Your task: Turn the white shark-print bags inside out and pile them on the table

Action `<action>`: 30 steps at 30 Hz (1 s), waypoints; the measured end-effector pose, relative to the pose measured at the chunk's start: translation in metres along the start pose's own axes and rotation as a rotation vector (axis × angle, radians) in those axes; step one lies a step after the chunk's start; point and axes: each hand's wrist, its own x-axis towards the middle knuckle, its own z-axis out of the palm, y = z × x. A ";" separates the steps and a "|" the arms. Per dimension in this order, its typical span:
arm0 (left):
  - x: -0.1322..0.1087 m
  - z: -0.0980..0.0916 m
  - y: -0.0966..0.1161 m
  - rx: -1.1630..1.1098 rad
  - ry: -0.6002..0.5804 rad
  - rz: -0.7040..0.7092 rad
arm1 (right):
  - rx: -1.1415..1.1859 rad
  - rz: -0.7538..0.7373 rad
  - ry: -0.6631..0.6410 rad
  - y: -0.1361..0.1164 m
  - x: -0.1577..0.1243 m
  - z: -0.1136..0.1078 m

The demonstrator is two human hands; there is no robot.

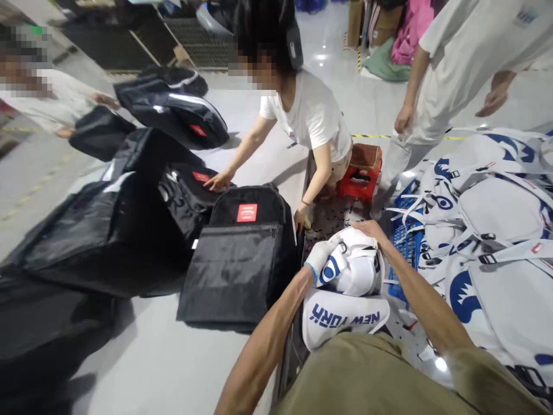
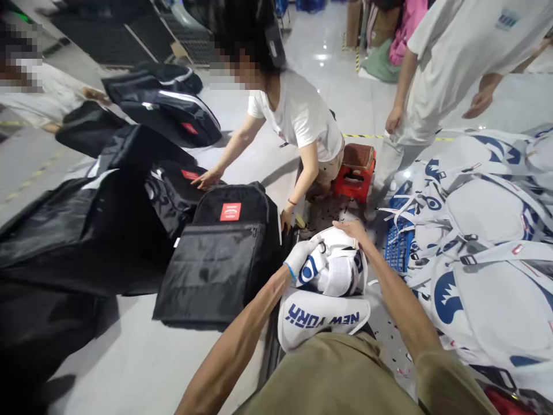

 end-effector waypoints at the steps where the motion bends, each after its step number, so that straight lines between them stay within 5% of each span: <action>1: -0.010 -0.002 -0.003 0.073 0.005 0.041 | -0.012 -0.030 0.005 -0.003 -0.003 -0.004; 5: -0.030 -0.006 -0.028 0.334 0.101 0.165 | -0.022 -0.035 0.060 0.004 -0.004 0.002; 10: -0.007 -0.008 -0.061 0.532 0.264 0.077 | -0.007 0.106 0.084 0.024 0.009 0.034; 14: 0.007 -0.009 -0.066 0.563 0.252 0.087 | 0.002 0.085 0.180 0.030 0.002 0.023; 21: 0.018 -0.009 -0.056 0.709 0.222 0.243 | 0.092 0.064 0.397 0.052 -0.043 -0.004; 30: 0.006 -0.013 -0.070 0.748 0.229 0.294 | 0.069 0.209 0.590 0.122 -0.126 0.054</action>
